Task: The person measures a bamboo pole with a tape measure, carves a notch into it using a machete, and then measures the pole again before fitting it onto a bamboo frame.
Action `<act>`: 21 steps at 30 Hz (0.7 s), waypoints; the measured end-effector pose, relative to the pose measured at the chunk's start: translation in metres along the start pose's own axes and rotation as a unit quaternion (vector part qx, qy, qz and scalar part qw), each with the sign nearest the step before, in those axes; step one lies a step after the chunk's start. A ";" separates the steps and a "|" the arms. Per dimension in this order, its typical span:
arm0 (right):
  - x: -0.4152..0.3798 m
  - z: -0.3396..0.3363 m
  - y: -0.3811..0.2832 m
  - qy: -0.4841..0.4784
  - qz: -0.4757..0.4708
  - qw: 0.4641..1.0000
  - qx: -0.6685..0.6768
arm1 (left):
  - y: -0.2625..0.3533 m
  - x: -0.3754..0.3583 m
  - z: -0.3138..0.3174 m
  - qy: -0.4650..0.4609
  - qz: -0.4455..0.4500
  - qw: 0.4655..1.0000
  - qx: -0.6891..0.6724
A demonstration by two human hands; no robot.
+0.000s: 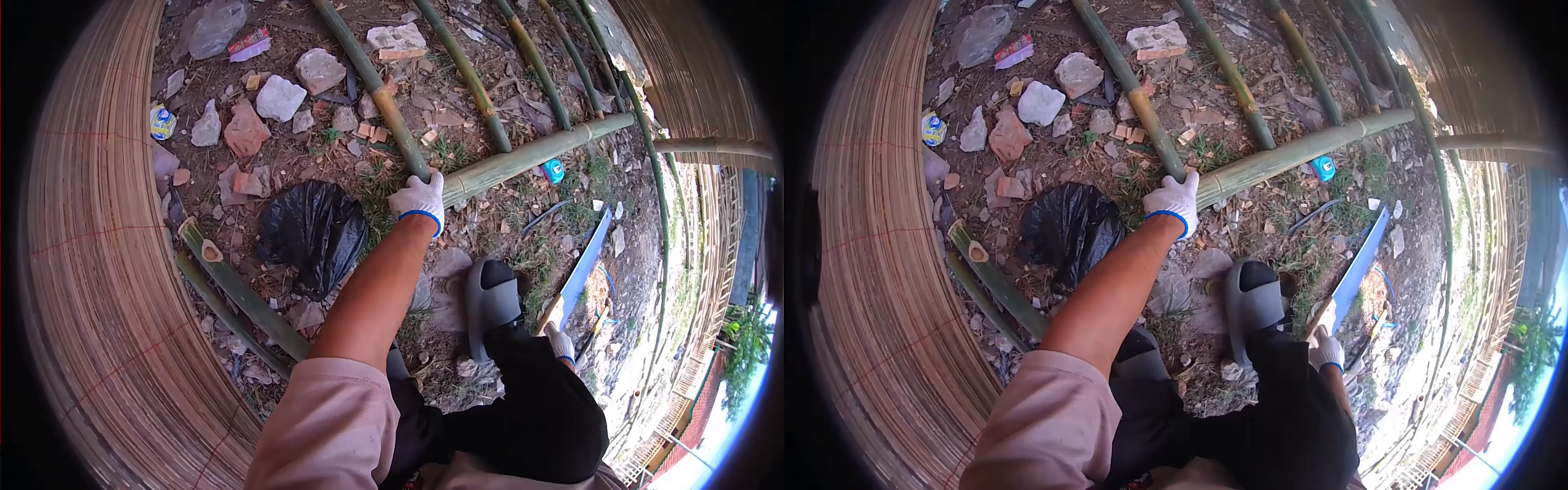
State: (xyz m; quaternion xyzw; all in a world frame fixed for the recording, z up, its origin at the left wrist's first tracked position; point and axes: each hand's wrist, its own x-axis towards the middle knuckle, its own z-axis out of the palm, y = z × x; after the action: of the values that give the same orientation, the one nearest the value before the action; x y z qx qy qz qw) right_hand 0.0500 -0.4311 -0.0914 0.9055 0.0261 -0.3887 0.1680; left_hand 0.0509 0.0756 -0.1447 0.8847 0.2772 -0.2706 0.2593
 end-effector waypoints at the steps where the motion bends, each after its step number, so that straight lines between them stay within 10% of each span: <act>1: 0.004 0.009 0.005 0.060 -0.093 0.992 0.065 | 0.001 -0.002 0.000 0.005 -0.001 1.000 -0.001; 4: 0.032 0.027 0.001 0.049 -0.107 0.993 -0.032 | -0.001 -0.002 0.004 0.022 0.011 1.000 -0.003; 8: 0.053 0.044 -0.025 0.278 -0.104 0.943 -0.153 | -0.002 -0.004 0.003 0.030 0.014 0.999 -0.006; 11: 0.067 0.040 -0.025 0.035 -0.036 0.999 0.016 | 0.000 -0.007 0.004 0.018 0.009 1.000 0.006; 21: 0.059 0.025 -0.068 -0.021 0.026 0.999 -0.041 | -0.005 -0.010 -0.007 0.009 0.043 0.999 0.020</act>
State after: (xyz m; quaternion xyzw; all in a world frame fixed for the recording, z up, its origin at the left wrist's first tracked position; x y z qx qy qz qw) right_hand 0.0617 -0.3802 -0.1687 0.8899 0.0148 -0.4020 0.2151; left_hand 0.0428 0.0796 -0.1352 0.9034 0.2357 -0.2565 0.2499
